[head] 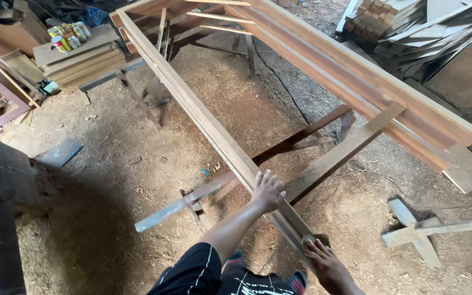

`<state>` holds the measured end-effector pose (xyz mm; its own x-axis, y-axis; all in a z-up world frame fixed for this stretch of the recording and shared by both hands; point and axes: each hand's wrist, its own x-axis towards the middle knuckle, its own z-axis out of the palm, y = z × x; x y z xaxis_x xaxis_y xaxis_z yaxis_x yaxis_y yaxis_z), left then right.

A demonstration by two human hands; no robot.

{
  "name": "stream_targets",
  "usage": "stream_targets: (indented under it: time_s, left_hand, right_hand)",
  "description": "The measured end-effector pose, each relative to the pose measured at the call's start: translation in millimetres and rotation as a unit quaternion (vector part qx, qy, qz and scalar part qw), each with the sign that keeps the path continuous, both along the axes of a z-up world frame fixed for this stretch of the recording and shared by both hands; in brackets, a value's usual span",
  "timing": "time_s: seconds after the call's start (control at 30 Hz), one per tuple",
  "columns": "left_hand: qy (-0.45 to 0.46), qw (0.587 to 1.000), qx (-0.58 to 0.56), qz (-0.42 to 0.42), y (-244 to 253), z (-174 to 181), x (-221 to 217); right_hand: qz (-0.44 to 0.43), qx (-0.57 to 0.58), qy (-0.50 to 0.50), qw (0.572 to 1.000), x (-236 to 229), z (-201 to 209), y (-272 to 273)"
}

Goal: The person sands the surface of a large wooden frame using a small piece of sandpaper held by hand.

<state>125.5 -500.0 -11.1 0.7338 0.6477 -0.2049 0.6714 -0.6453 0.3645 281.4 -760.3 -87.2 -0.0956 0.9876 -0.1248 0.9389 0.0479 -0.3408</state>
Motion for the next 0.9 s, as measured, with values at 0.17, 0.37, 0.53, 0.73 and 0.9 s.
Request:
stream_targets:
  time_s: [0.17,0.37,0.53,0.73,0.9]
  left_hand:
    - [-0.026,0.997,-0.023,0.075,-34,11,24]
    - [0.007,0.989,-0.009,0.144,-49,-7,52]
    - [0.056,0.986,0.001,0.160,-49,-14,56]
    - [0.058,0.986,0.042,0.149,-54,-22,56]
    - [0.032,0.986,0.047,0.159,-59,-18,56]
  right_hand:
    - [0.001,-0.014,0.000,1.000,-1,-6,22]
    - [0.018,0.062,0.062,0.996,-11,9,60]
    - [0.042,-0.031,0.062,0.997,29,28,-20]
    - [0.082,0.010,0.027,0.996,30,14,-8]
    - [0.054,-0.001,0.051,0.997,15,18,30]
